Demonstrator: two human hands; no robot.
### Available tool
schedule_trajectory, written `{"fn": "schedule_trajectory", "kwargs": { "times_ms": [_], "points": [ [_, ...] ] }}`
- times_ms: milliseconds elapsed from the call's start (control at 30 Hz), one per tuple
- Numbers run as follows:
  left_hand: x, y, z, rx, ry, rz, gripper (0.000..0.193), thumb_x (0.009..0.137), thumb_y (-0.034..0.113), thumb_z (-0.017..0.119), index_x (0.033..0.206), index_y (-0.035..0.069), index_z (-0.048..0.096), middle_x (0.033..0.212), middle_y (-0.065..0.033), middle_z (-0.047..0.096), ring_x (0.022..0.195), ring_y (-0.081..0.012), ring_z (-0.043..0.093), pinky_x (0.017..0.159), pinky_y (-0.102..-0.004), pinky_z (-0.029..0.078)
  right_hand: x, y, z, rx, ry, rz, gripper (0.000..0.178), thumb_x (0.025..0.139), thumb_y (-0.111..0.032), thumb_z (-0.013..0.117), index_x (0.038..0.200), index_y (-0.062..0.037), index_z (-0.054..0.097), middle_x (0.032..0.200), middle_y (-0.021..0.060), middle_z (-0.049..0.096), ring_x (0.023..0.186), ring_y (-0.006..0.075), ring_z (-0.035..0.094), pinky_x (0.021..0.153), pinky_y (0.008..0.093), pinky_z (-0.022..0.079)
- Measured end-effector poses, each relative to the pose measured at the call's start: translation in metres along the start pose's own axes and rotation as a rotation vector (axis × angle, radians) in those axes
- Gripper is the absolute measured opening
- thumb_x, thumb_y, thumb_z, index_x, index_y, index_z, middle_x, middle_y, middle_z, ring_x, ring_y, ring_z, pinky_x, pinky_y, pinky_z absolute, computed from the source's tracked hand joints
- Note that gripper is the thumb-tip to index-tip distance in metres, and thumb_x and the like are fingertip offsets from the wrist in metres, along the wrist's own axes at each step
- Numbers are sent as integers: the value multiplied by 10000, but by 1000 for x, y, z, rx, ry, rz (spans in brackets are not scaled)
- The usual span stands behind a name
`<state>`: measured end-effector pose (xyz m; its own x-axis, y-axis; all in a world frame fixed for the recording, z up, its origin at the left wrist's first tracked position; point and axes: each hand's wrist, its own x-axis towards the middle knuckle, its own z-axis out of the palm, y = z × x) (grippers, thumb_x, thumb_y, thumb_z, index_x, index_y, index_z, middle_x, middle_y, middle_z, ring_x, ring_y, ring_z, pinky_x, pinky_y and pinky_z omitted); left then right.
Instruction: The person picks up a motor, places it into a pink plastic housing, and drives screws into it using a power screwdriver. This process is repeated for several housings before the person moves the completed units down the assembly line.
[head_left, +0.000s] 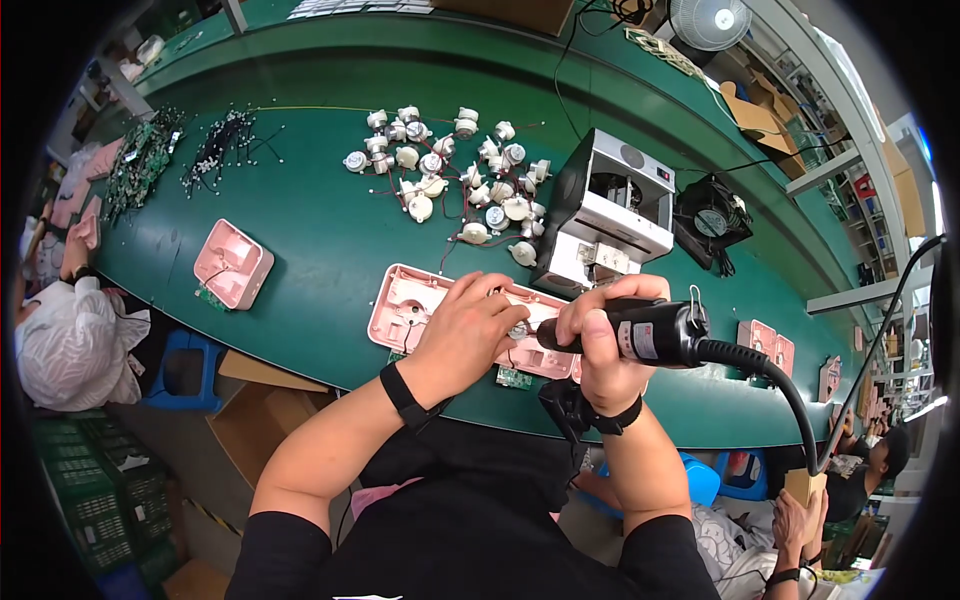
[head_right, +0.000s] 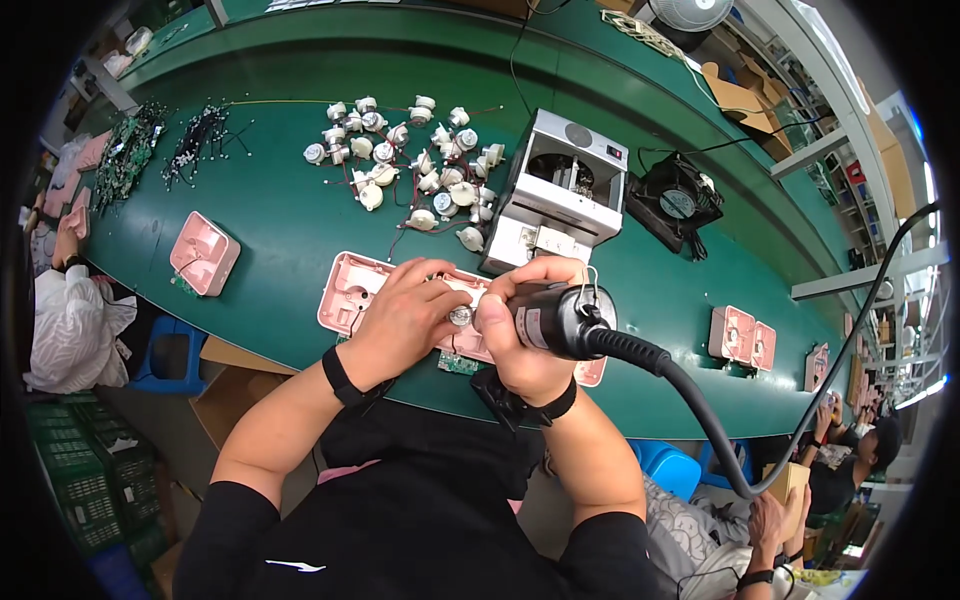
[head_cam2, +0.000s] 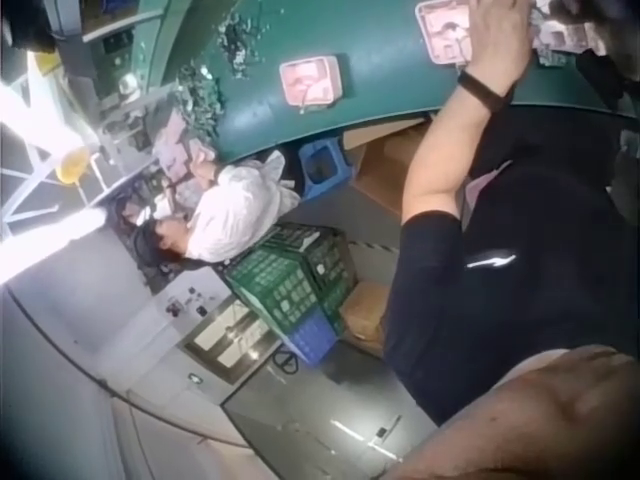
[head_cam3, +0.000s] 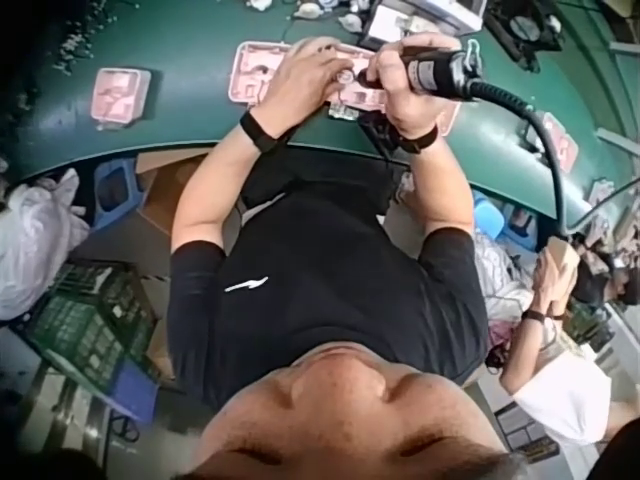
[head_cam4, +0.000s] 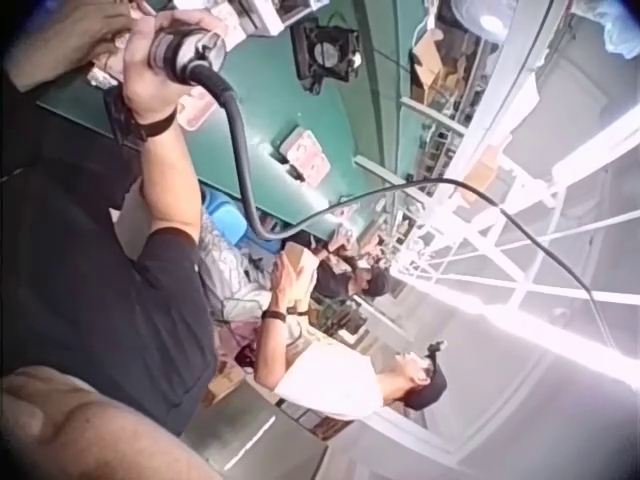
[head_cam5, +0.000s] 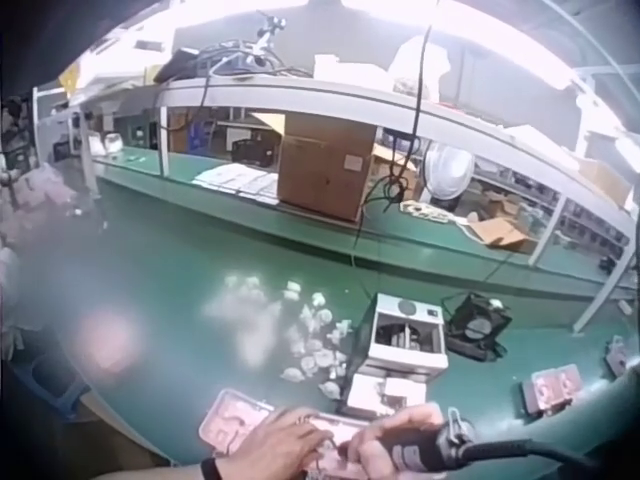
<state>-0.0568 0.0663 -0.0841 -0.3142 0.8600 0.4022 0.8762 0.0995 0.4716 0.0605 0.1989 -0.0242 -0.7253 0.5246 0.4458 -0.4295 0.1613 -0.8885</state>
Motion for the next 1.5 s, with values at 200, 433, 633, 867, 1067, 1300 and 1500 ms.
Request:
{"fn": "schedule_trajectory", "kwargs": {
  "times_ms": [200,433,633,867,1067,1300,1500],
  "points": [
    [0,0,0,-20,12,-12,322,711,117,802,1018,76,712,974,-51,672,1216,-251,552,1075,-433,408,6,4,9,-70,-29,34,314,925,-38,623,1125,-64,382,749,110,566,598,173,544,604,349,514],
    [2,2,1,9,15,-13,323,706,121,803,1015,85,715,950,-47,665,1205,-244,555,1069,-428,412,7,13,0,-263,-82,-82,303,917,-19,621,1116,-55,395,750,112,566,583,162,543,579,343,509],
    [1,-3,-1,-5,5,-15,347,684,110,817,1015,84,716,982,-51,667,1201,-240,554,1065,-418,414,13,-28,-5,21,34,-30,253,947,-67,594,1131,-49,422,757,110,565,571,175,536,563,349,501],
    [1,-3,-4,-49,-42,-36,452,684,126,834,1112,86,694,1047,-54,695,1222,-260,555,1051,-427,423,60,-57,-35,23,212,-247,196,970,-96,573,1127,-40,468,741,94,556,562,195,540,541,354,487],
    [2,-1,-1,-105,-54,-61,540,698,92,822,1204,69,634,1094,-86,684,1234,-277,543,1061,-434,408,72,-32,-52,-44,209,-207,176,976,-84,575,1114,-34,479,727,85,554,550,196,540,531,353,481],
    [1,-1,-6,-108,-53,-113,545,702,85,823,1200,59,601,1093,-98,680,1218,-292,552,1047,-426,413,53,-56,-36,32,176,-38,188,970,-96,588,1112,-41,477,731,89,554,548,193,536,538,355,487],
    [-1,-3,-2,-124,-17,-114,550,700,89,830,1194,59,590,1073,-99,687,1205,-293,563,1036,-427,418,26,-54,0,200,52,-5,226,963,-102,592,1127,-63,441,750,106,552,562,193,523,557,361,495]
  ]
}}
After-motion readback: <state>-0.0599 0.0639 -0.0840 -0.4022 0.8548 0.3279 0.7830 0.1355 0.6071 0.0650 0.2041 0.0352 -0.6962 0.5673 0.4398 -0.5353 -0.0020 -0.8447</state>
